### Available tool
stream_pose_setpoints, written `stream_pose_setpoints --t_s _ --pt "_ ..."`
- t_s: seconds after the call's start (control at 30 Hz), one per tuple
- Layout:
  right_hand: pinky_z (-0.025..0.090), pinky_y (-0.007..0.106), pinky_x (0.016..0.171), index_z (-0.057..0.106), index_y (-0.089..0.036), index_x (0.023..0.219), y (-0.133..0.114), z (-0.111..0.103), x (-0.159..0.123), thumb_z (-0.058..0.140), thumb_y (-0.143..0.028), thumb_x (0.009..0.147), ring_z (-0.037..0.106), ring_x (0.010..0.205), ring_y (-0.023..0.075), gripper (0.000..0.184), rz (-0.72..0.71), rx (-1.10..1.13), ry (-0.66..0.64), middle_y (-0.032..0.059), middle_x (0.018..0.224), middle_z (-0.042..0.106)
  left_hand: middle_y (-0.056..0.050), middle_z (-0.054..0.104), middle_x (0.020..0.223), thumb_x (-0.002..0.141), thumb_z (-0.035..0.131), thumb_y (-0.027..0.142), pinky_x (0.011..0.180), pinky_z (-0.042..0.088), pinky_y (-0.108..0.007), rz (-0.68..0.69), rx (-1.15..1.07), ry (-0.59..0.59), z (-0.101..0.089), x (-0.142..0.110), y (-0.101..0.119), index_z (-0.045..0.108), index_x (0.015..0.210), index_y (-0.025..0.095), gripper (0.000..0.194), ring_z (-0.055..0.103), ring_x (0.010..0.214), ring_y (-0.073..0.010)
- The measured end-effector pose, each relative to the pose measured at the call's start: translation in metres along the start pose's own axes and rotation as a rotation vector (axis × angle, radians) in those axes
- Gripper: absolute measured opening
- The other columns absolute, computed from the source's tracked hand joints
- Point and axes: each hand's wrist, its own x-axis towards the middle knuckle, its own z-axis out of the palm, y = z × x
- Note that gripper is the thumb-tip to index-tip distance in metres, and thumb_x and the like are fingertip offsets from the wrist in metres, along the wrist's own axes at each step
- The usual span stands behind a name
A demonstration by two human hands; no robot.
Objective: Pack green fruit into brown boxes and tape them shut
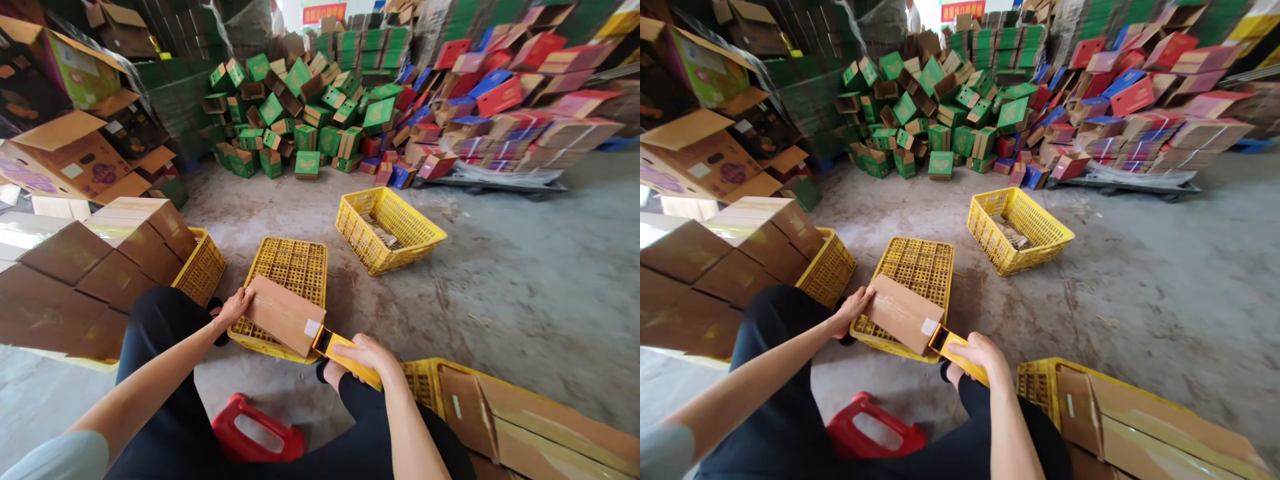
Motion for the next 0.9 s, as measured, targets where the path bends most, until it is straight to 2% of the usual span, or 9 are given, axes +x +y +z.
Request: stream_pose_setpoints --t_s 0.13,0.3,0.4,0.47,0.6,0.7,0.8,0.9 --pt "0.059 0.038 0.058 0.07 -0.014 0.076 -0.004 0.0 -0.004 0.063 -0.067 0.088 0.072 0.065 0.0293 0.056 -0.038 -0.04 0.011 0.0177 0.069 0.07 -0.009 0.077 0.109 0.099 0.042 0.068 0.095 0.053 -0.037 -0.01 -0.103 -0.038 -0.003 0.001 -0.003 0.069 0.107 0.021 0.055 0.067 0.113 -0.0322" --pt "0.057 0.035 0.065 0.071 -0.017 0.073 -0.016 0.006 -0.019 0.063 -0.063 0.091 0.074 0.081 0.032 0.05 -0.049 -0.139 0.15 0.0179 0.068 0.07 -0.011 0.074 0.124 0.096 0.045 0.069 0.107 0.048 -0.036 0.029 -0.251 -0.081 -0.008 0.012 -0.013 0.071 0.113 0.015 0.062 0.063 0.123 -0.0322" --pt "0.054 0.035 0.065 0.069 -0.017 0.068 -0.03 0.01 -0.033 0.064 -0.062 0.09 0.074 0.08 0.0322 0.05 -0.08 -0.201 0.229 0.0178 0.069 0.071 -0.012 0.07 0.134 0.094 0.046 0.072 0.111 0.046 -0.036 0.032 -0.331 -0.104 -0.011 0.017 -0.023 0.071 0.119 0.013 0.069 0.06 0.13 -0.0321" --pt "0.05 0.033 0.063 0.069 -0.017 0.067 -0.042 0.011 -0.045 0.063 -0.061 0.091 0.073 0.077 0.0304 0.05 -0.082 -0.256 0.249 0.0162 0.071 0.072 -0.013 0.068 0.139 0.094 0.045 0.075 0.108 0.049 -0.038 0.014 -0.372 -0.114 -0.012 0.016 -0.031 0.069 0.126 0.012 0.075 0.06 0.131 -0.0327" --pt "0.041 0.029 0.058 0.07 -0.017 0.07 -0.076 0.002 -0.078 0.061 -0.06 0.089 0.072 0.074 0.0263 0.049 -0.054 -0.379 0.267 0.0123 0.07 0.071 -0.013 0.072 0.133 0.087 0.053 0.084 0.09 0.06 -0.037 -0.159 -0.574 -0.219 -0.01 0.005 -0.05 0.067 0.134 0.018 0.082 0.069 0.119 -0.0324" --pt "0.035 0.028 0.054 0.071 -0.016 0.071 -0.11 -0.01 -0.108 0.059 -0.061 0.089 0.07 0.07 0.023 0.05 -0.016 -0.513 0.262 0.0114 0.069 0.071 -0.014 0.074 0.128 0.082 0.059 0.087 0.082 0.062 -0.036 -0.277 -0.729 -0.288 -0.001 -0.002 -0.061 0.067 0.134 0.017 0.088 0.073 0.113 -0.0325" --pt "0.031 0.029 0.053 0.068 -0.017 0.066 -0.148 -0.02 -0.137 0.058 -0.062 0.089 0.067 0.066 0.0212 0.051 0.006 -0.626 0.25 0.0114 0.067 0.07 -0.017 0.075 0.126 0.083 0.059 0.086 0.081 0.063 -0.037 -0.3 -0.882 -0.34 0.011 -0.006 -0.063 0.066 0.134 0.013 0.09 0.075 0.109 -0.0334" --pt "0.029 0.029 0.051 0.062 -0.018 0.061 -0.186 -0.029 -0.159 0.059 -0.066 0.087 0.065 0.063 0.0206 0.054 0.03 -0.693 0.257 0.0109 0.065 0.069 -0.018 0.075 0.126 0.085 0.058 0.086 0.086 0.063 -0.04 -0.286 -1.065 -0.456 0.023 -0.01 -0.058 0.067 0.134 0.013 0.089 0.075 0.108 -0.0338"
